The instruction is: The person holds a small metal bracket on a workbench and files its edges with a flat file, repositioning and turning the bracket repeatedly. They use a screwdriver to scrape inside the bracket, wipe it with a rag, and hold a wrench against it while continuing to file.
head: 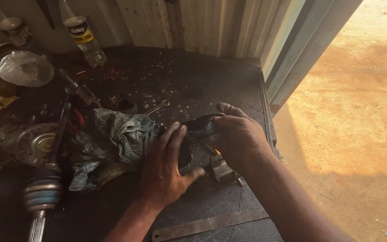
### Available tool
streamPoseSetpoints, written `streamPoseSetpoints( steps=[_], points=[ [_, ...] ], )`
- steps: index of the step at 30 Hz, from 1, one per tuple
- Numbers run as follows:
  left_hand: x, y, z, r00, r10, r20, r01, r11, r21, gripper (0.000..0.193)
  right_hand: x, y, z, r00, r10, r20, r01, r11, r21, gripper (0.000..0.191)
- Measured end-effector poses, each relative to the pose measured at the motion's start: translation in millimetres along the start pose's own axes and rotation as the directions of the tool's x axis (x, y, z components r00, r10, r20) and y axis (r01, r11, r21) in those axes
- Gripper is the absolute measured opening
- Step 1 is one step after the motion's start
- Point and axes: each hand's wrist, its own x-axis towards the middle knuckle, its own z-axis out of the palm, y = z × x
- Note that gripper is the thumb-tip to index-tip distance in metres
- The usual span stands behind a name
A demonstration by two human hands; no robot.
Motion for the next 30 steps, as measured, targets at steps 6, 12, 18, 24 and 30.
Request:
streamPoseSetpoints(
  steps=[6, 12, 18, 24, 30],
  points=[
    [6, -37, -23, 0.968, -0.224, 0.111, 0.237, 0.963, -0.127, 0.037, 12, -21, -43, 0.986, -0.152, -0.064, 0.155, 0.987, 0.040, 0.049],
    [31, -31, -85, 0.880, -0.381, 0.283, 0.447, 0.868, -0.218, 0.019, 27, -20, -63, 0.946, -0.315, -0.081, 0.288, 0.927, -0.241, 0.055],
    [55, 0, -90, 0.726, -0.458, 0.513, 0.528, 0.849, 0.011, 0.025, -17, 5, -23, 0.570, -0.445, 0.691, 0.705, -0.167, -0.690, 0.079],
    [56, -16, -88, 0.808, -0.010, 0.590, 0.155, 0.968, -0.196, 0.030, -29, 0, -5, 0.630, -0.357, 0.690, 0.733, -0.021, -0.680, 0.026],
    [51, -80, -142, 0.694, -0.556, 0.458, 0.196, 0.758, 0.622, 0.029, 17, -51, -80, 0.742, -0.618, 0.260, 0.638, 0.533, -0.555, 0.027]
  ],
)
